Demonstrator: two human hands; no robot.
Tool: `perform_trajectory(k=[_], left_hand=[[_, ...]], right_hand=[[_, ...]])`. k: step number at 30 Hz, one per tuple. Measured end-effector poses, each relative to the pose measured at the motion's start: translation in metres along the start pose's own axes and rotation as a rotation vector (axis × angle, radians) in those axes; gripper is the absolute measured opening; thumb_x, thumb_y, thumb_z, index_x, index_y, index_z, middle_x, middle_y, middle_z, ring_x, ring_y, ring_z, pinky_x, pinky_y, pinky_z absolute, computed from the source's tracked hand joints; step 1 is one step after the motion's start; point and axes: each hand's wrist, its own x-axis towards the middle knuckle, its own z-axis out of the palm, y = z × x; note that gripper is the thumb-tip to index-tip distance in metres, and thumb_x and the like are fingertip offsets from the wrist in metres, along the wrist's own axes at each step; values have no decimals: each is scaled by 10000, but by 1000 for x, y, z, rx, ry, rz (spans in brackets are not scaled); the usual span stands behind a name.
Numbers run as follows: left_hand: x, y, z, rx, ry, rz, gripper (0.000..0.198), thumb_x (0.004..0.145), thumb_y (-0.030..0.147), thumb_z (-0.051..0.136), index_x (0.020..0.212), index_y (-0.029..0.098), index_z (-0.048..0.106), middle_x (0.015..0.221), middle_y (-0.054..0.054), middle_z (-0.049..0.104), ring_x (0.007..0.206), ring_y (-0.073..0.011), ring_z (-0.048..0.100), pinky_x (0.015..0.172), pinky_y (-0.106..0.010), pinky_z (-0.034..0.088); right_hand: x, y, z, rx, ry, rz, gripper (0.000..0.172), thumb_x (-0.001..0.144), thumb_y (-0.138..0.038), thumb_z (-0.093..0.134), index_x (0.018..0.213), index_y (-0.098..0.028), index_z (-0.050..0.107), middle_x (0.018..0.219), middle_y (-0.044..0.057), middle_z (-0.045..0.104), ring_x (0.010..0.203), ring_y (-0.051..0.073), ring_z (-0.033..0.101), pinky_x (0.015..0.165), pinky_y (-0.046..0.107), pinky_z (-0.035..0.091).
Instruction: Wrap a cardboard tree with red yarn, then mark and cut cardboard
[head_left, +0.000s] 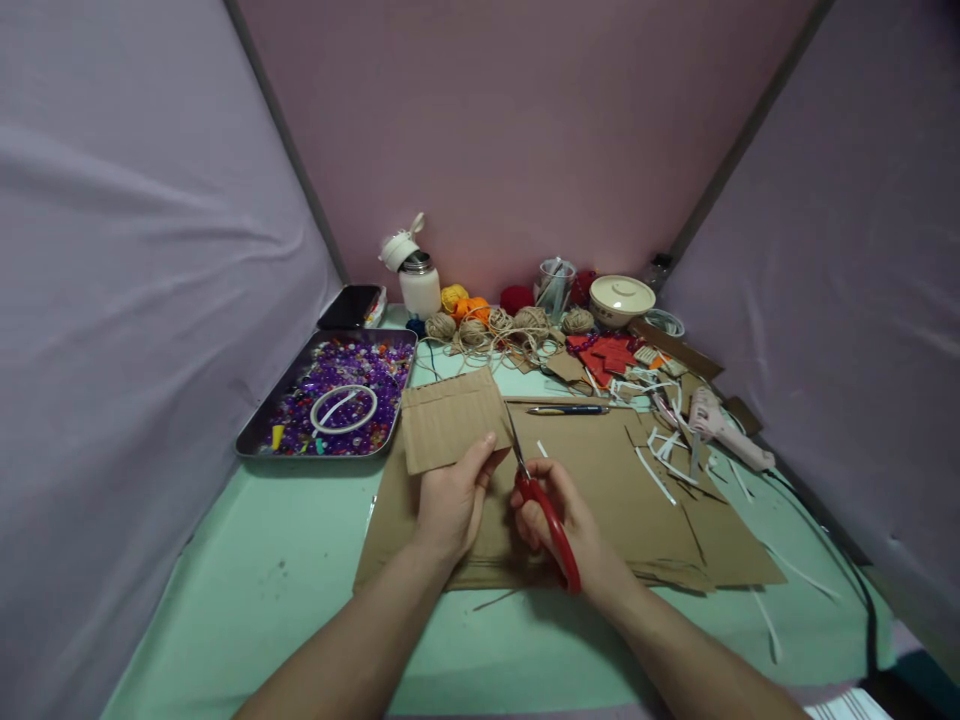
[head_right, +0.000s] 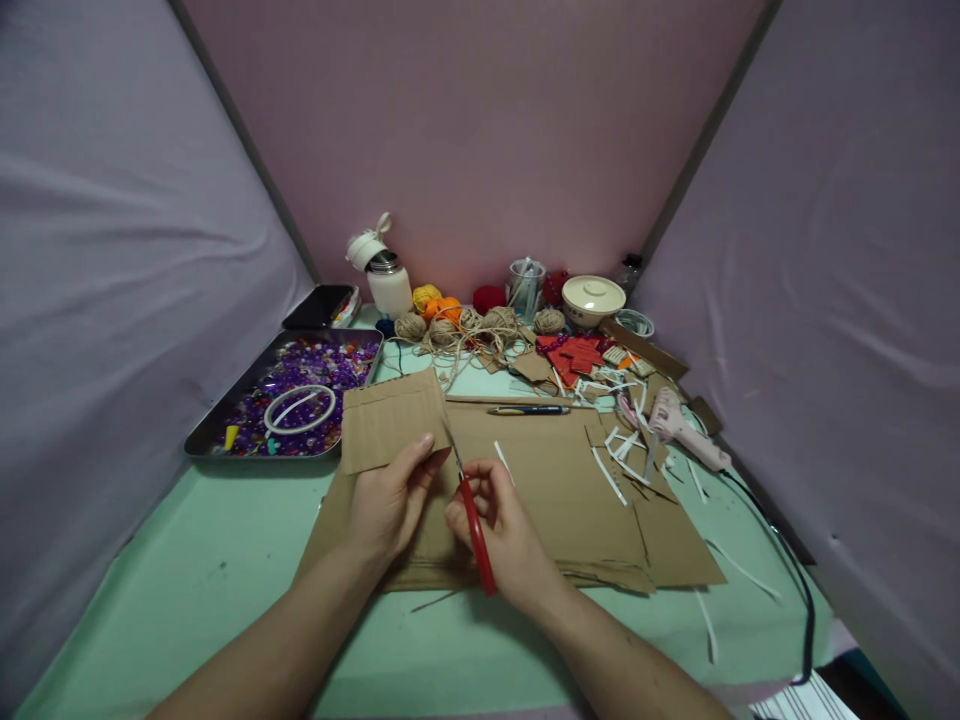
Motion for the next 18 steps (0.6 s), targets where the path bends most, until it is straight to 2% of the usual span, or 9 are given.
perform_trajectory(k=[5, 9, 14, 18], left_hand=[[-1, 1, 2, -10, 16, 27, 271, 647, 65, 715, 856, 229, 667, 917, -9, 700, 856, -167, 647, 732, -258, 543], [-2, 1, 5, -9, 50, 1, 236, 648, 50, 704, 814, 214, 671, 877, -16, 702, 848, -176, 650, 730, -262, 544], [-3, -1, 6, 40, 80, -10, 243, 623, 66, 734, 830, 184, 684, 824, -29, 705, 823, -184, 658, 756, -284, 538], [-2, -3, 4, 87, 73, -12, 265, 606, 108, 760, 856, 153, 684, 806, -49, 711, 785, -174, 661, 774, -300, 531]], right_hand=[[-1, -6, 1, 61, -30, 26, 376, 804, -484, 598, 1011, -248, 392, 811, -25, 475, 564, 81, 435, 475, 195, 324], [-2, -9, 2, 83, -14, 59, 377, 779, -490, 623, 972, -245, 411, 805, -33, 471, 537, 72, 442, 454, 189, 317], [-2, -9, 0, 76, -41, 54, 310, 821, -475, 579, 899, -232, 403, 779, -34, 507, 492, 55, 415, 427, 179, 295], [-2, -12, 0, 39, -34, 66, 326, 814, -494, 581, 842, -229, 393, 690, -58, 490, 441, 46, 378, 402, 173, 275]])
